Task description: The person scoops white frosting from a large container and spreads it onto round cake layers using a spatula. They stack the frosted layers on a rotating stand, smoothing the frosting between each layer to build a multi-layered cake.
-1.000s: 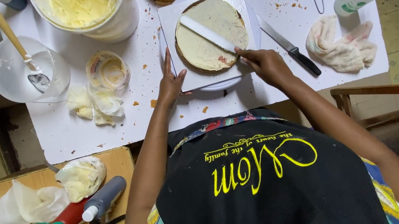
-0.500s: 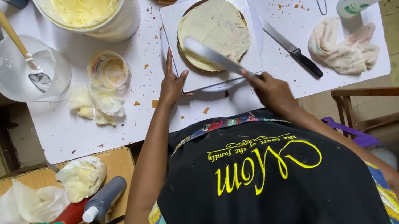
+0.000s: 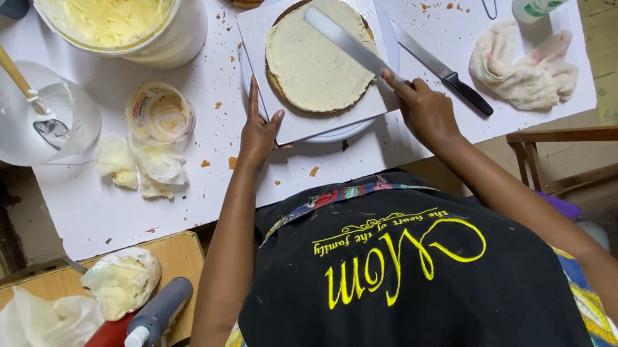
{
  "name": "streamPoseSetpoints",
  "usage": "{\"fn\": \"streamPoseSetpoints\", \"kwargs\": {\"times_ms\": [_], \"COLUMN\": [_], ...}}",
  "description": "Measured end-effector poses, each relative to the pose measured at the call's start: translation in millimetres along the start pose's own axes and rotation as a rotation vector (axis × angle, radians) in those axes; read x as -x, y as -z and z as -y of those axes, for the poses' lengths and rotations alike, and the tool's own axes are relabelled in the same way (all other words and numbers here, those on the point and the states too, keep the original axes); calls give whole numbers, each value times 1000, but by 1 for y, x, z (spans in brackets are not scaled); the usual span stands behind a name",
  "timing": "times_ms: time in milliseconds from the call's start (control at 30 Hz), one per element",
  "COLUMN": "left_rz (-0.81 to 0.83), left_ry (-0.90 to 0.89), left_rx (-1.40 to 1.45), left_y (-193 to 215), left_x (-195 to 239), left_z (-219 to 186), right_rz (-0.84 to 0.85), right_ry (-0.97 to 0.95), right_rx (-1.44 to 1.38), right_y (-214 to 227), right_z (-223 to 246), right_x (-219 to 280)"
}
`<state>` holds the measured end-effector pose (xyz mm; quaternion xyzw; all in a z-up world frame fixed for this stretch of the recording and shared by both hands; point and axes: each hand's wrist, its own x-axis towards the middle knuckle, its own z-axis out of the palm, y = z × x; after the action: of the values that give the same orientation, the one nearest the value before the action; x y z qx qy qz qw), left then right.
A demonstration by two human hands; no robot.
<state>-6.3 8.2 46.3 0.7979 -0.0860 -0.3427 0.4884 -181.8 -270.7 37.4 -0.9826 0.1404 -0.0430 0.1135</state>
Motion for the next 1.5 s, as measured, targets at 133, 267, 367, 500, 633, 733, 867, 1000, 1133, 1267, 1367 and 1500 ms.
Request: {"fn": "streamPoseSetpoints", "kwargs": {"times_ms": [133, 267, 367, 500, 633, 733, 867, 1000, 1133, 1267, 1367, 1500], "left_rz": [-4, 12, 5, -19, -24, -24, 21, 38, 33, 46, 32, 31], "left_ry": [0, -35, -41, -51, -70, -64, -9, 3, 11, 16, 9, -5], "left_rx": [60, 112, 62, -26, -45, -57, 69, 118, 145, 137, 108, 96], "left_y": [-1, -9, -2, -1, -3, -4, -3, -6, -1, -6, -6, -7], "left_x": [-3, -26, -7, -5, -21, -28, -15, -27, -12, -26, -27, -30], "left_z": [9, 49, 14, 11, 33, 42, 23, 45, 19, 43, 42, 48], "right_rz": [26, 225, 169, -88, -26, 144, 231, 43, -135, -17, -37, -93], "right_ry": [-104, -92, -45, -182, -222, -353, -149, -21, -7, 196, 234, 119], "right_rx": [-301, -625, -477, -441, -523, -685, -594, 29, 28, -40, -2, 53], "right_y": [0, 14, 2, 28, 21, 10, 14, 31, 11, 13, 2, -6], "right_z": [25, 51, 27, 15, 29, 51, 61, 23, -18, 2, 14, 20], "right_x": [-18, -6, 9, 11, 3, 6, 13, 7, 13, 22, 9, -19]}}
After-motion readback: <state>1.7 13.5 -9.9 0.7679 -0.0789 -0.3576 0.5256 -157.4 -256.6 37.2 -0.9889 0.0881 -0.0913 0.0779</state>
